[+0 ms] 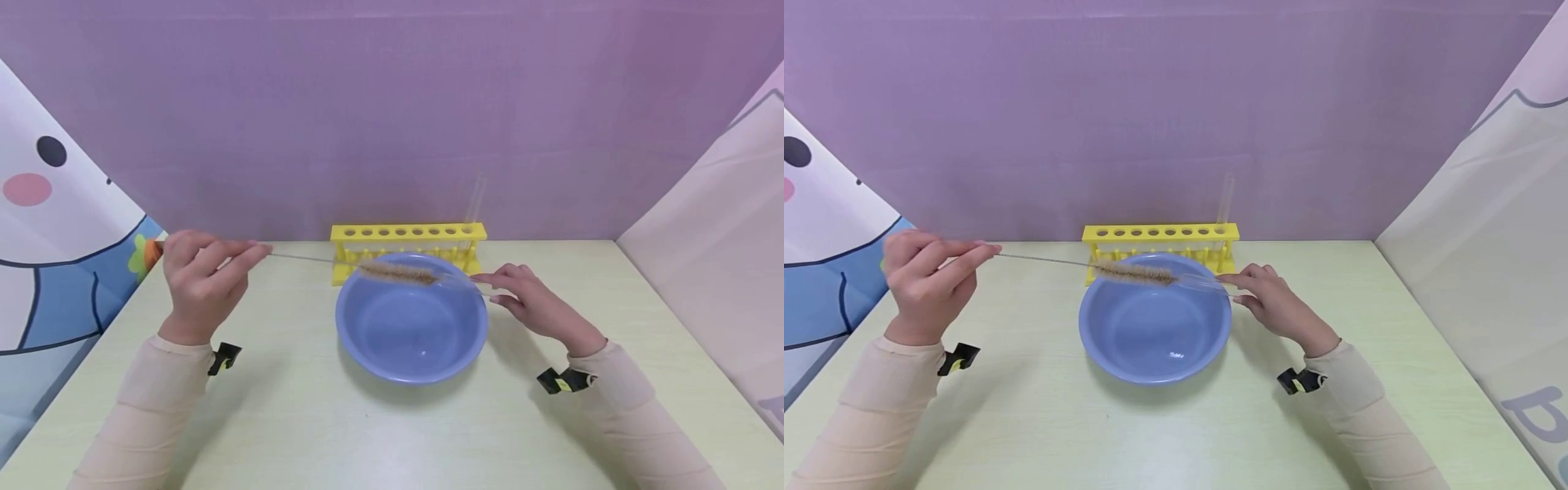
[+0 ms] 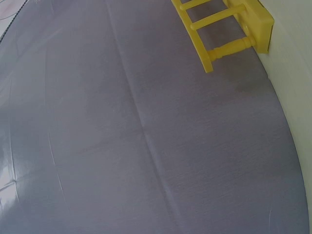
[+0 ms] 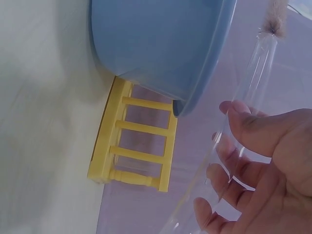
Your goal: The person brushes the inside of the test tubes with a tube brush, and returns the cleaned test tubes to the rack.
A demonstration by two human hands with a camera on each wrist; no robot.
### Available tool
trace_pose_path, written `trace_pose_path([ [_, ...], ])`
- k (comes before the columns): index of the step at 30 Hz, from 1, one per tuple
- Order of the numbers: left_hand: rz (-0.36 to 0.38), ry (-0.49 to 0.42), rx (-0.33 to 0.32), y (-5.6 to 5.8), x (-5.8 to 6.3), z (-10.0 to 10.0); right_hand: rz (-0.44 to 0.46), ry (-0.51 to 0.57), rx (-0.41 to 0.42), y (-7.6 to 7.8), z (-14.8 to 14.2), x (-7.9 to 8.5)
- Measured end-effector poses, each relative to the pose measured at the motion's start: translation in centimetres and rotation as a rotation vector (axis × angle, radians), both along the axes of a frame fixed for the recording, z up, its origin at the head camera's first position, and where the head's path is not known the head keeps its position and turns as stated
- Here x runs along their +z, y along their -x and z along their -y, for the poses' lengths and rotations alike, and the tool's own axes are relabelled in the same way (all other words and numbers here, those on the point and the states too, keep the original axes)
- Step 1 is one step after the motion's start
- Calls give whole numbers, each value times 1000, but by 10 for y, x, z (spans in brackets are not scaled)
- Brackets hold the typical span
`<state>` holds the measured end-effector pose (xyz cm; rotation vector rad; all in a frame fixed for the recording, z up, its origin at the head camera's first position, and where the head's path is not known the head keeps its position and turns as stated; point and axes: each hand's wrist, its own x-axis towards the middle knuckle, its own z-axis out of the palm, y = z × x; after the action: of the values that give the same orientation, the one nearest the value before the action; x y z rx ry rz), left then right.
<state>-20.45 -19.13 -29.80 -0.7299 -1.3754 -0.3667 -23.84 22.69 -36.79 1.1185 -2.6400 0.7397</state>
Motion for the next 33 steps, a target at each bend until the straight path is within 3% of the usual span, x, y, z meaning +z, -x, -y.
trace_pose_path([
  [17,-7,6,11,1,-4,0,-31,-11,54,-1,-6,-1],
  [33,15,49,-26,6,-12,3,-22,-28,70,5,-1,1],
])
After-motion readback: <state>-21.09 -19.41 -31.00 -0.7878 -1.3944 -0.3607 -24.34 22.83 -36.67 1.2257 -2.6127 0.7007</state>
